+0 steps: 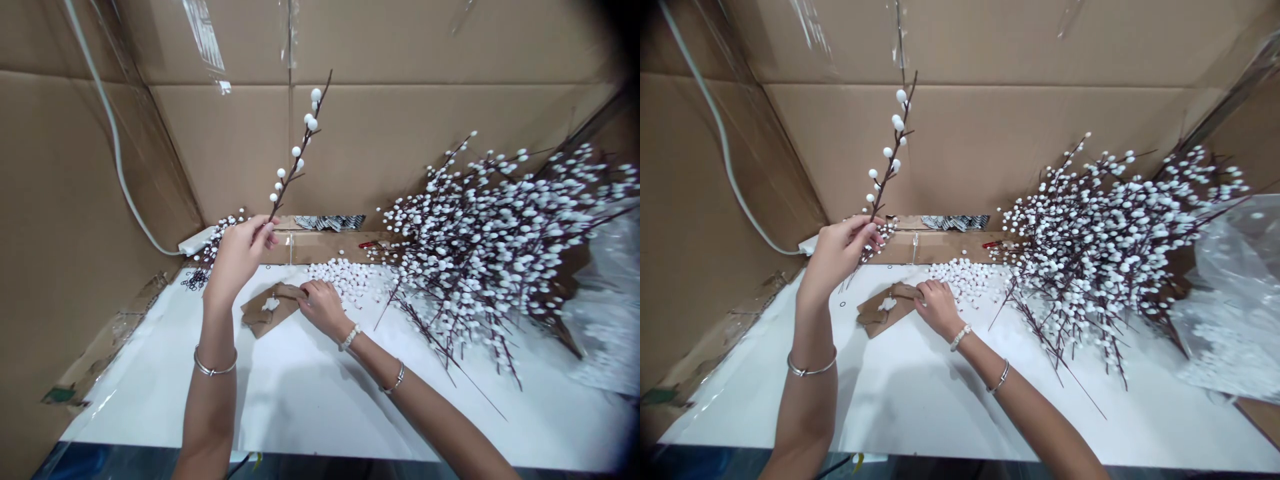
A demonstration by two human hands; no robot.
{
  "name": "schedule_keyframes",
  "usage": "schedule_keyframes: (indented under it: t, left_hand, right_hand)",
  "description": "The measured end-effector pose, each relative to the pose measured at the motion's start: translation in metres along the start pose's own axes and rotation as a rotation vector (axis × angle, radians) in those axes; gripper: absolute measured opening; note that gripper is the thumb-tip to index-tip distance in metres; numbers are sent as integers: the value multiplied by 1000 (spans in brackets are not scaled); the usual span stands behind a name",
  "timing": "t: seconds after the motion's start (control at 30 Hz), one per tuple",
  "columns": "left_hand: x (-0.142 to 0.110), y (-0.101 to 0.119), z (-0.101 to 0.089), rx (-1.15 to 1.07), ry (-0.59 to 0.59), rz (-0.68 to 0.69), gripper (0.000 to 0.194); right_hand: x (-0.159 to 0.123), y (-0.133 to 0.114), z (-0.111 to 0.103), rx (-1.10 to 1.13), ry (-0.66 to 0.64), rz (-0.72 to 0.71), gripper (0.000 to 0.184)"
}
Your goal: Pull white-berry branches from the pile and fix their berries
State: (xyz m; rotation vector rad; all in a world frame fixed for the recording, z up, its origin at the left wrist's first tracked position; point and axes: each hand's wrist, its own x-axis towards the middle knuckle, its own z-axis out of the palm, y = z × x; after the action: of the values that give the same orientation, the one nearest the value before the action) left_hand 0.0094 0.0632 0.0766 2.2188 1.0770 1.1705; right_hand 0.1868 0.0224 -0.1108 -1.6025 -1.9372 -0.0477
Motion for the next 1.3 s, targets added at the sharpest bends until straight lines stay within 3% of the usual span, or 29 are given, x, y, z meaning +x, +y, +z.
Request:
schedule_keyframes:
  t: [0.27, 0.53, 0.67, 0.97, 1.3]
  left_hand:
    - [4, -7, 2, -83, 56, -50, 26]
    - [10, -7, 7, -110, 106, -116, 24]
    - [12, -7, 12, -110, 97, -123, 22]
    - [16, -3, 32, -270, -12, -156, 28]
    - [13, 17, 48, -494, -146, -232, 30]
  right_hand:
    - [30, 14, -25, 211, 76, 123, 14]
    - [59, 11, -63, 522, 344, 219, 26]
    - [63, 10, -75, 614, 395, 201, 34]
    - [65, 22, -107, 557, 573, 146, 26]
    - [60, 13, -139, 290, 720, -44, 24]
